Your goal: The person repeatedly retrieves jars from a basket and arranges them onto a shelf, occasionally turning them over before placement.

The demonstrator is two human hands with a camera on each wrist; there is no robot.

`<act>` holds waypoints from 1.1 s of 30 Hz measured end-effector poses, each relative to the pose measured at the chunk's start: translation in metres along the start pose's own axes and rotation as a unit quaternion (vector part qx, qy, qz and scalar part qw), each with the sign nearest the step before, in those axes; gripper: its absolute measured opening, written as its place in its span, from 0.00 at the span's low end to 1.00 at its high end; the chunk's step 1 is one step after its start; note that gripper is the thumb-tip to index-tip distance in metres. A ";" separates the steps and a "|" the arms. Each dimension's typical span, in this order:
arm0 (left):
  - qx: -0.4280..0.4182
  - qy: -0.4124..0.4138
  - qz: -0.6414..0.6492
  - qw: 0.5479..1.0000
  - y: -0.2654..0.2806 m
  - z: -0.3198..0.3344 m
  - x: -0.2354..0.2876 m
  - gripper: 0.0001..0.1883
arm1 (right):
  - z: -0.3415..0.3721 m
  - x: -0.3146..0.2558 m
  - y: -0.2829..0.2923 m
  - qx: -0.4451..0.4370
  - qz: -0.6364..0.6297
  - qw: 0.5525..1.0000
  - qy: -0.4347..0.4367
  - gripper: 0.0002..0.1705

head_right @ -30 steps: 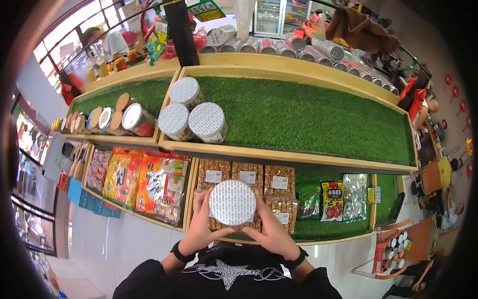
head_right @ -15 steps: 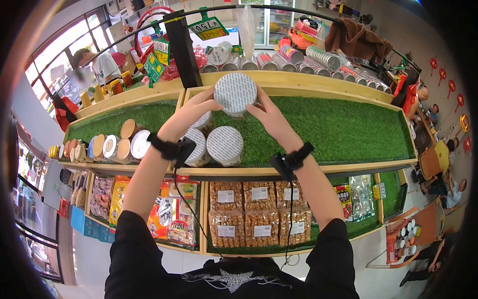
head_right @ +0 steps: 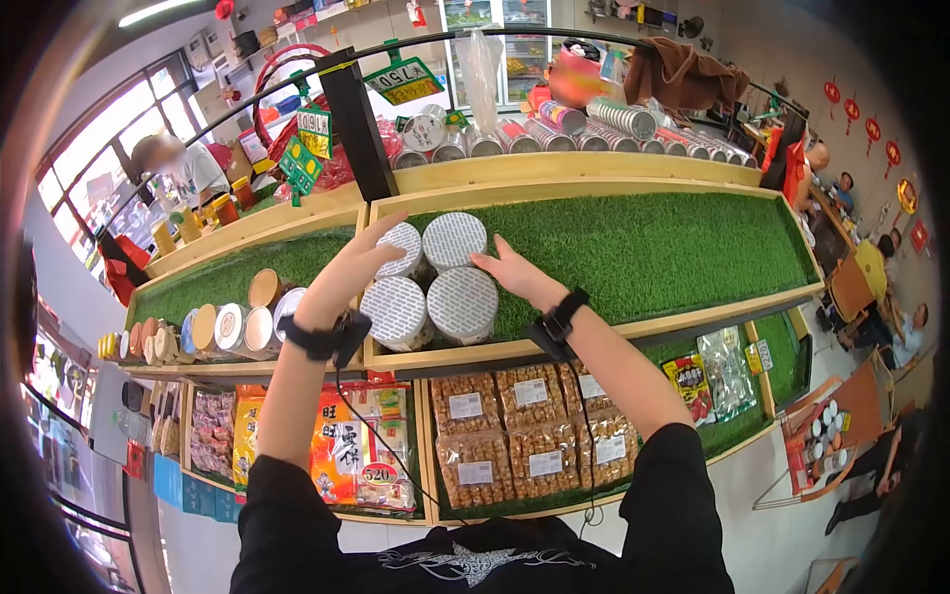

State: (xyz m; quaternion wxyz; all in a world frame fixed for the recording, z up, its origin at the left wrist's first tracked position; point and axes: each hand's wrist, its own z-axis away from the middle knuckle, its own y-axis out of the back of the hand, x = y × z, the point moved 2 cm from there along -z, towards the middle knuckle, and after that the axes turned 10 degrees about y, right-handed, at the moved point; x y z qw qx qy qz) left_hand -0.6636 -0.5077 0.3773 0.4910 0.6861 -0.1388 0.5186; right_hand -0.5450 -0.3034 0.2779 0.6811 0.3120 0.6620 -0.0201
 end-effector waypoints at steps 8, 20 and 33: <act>-0.181 -0.197 0.054 0.962 -0.046 0.139 0.023 0.33 | 0.138 -0.006 0.023 -0.045 -0.160 0.984 0.062 0.28; -0.532 0.136 0.338 0.764 -0.222 0.192 -0.071 0.26 | 0.418 0.069 0.025 0.369 -0.158 0.912 -0.084 0.14; -0.615 0.092 0.221 0.751 -0.350 0.214 0.040 0.27 | 0.587 0.049 0.064 0.535 0.026 0.837 -0.112 0.12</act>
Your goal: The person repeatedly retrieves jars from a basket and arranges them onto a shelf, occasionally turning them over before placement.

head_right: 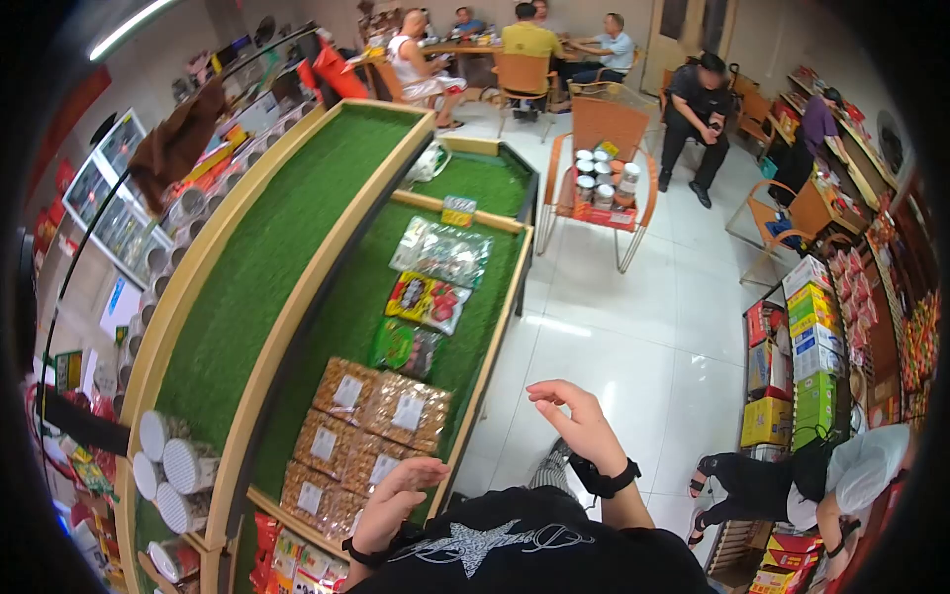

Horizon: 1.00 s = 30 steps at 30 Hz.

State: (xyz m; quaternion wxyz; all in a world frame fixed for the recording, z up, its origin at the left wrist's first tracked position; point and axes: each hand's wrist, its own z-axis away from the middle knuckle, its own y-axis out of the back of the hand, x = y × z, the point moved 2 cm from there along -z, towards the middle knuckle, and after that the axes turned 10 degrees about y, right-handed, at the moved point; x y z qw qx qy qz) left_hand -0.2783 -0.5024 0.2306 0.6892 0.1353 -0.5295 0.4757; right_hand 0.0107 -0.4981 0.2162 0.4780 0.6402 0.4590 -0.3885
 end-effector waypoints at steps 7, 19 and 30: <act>-0.027 -0.001 -0.100 0.995 -0.084 -0.106 0.020 0.26 | 0.006 0.032 0.128 0.087 0.037 0.995 0.009 0.12; -0.100 -0.060 -0.296 0.948 -0.190 -0.231 0.031 0.22 | 0.067 0.069 0.248 0.216 0.093 0.968 -0.091 0.13; -0.133 -0.059 -0.336 0.930 -0.204 -0.339 0.058 0.21 | 0.032 0.095 0.273 0.272 0.104 0.948 -0.130 0.13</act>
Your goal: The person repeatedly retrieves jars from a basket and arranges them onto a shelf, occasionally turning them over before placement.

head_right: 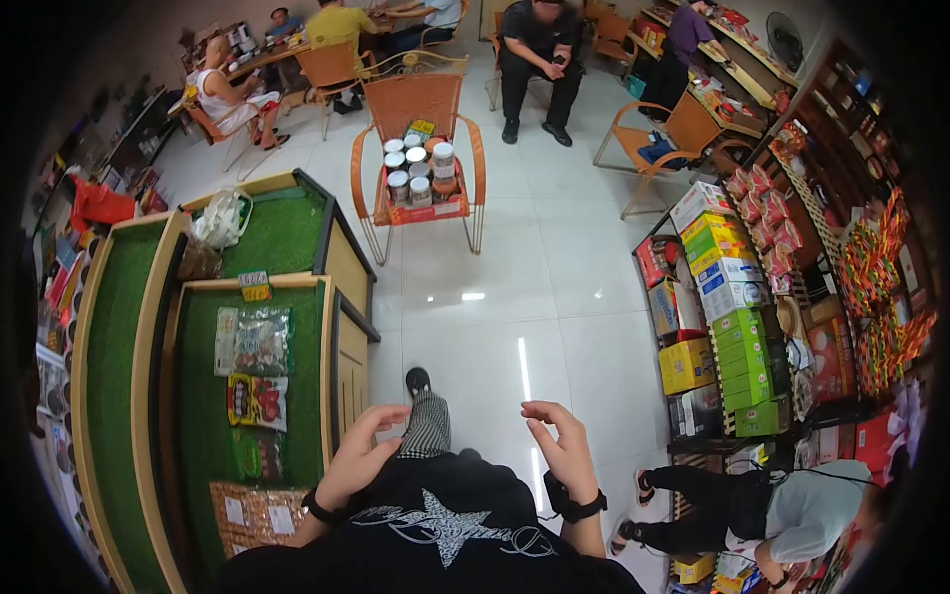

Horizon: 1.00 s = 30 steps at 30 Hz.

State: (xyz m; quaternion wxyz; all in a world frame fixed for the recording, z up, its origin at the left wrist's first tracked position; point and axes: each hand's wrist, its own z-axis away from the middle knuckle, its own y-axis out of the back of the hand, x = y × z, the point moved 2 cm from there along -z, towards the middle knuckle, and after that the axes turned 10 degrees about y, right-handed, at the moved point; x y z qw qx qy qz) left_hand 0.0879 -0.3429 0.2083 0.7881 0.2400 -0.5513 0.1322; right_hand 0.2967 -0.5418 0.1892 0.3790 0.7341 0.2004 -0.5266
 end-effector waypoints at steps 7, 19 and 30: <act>0.017 -0.077 -0.012 0.997 0.077 -0.092 0.023 0.21 | -0.104 -0.011 -0.019 0.080 -0.002 0.996 0.032 0.12; 0.047 -0.056 -0.031 0.997 0.167 -0.174 0.019 0.22 | -0.232 -0.027 -0.090 0.034 0.020 0.997 0.072 0.13; 0.084 -0.017 -0.026 0.996 0.181 -0.257 0.029 0.22 | -0.339 0.007 -0.085 -0.001 0.012 0.997 0.071 0.13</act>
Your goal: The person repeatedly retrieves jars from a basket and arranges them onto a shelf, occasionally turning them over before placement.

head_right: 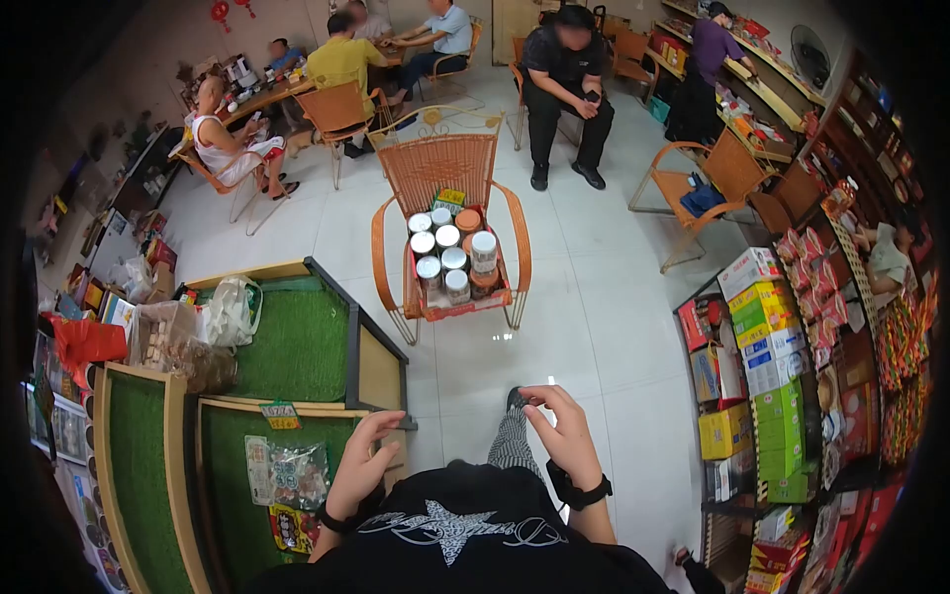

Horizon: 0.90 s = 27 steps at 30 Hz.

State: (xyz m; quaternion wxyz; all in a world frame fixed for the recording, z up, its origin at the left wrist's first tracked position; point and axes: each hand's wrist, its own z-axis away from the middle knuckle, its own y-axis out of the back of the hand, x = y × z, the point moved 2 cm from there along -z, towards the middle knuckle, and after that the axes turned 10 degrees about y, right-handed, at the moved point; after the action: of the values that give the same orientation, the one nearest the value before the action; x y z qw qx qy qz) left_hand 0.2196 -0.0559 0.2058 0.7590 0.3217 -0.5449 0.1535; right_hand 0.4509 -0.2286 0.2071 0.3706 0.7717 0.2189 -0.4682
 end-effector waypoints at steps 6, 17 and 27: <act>0.022 -0.036 -0.016 0.999 -0.024 -0.076 0.038 0.22 | -0.075 0.030 0.034 -0.019 0.015 0.999 0.032 0.13; 0.075 -0.021 -0.025 0.997 -0.063 -0.184 0.083 0.23 | -0.170 0.084 0.103 -0.062 0.034 0.997 0.029 0.13; 0.090 0.031 -0.046 0.994 -0.060 -0.250 0.077 0.23 | -0.224 0.123 0.089 -0.110 0.009 0.994 -0.013 0.14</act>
State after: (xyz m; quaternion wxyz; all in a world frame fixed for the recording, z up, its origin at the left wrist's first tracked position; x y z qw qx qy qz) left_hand 0.4642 0.0543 0.2081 0.7497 0.4085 -0.4899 0.1763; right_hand 0.6940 -0.1116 0.1952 0.4606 0.7218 0.2573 -0.4480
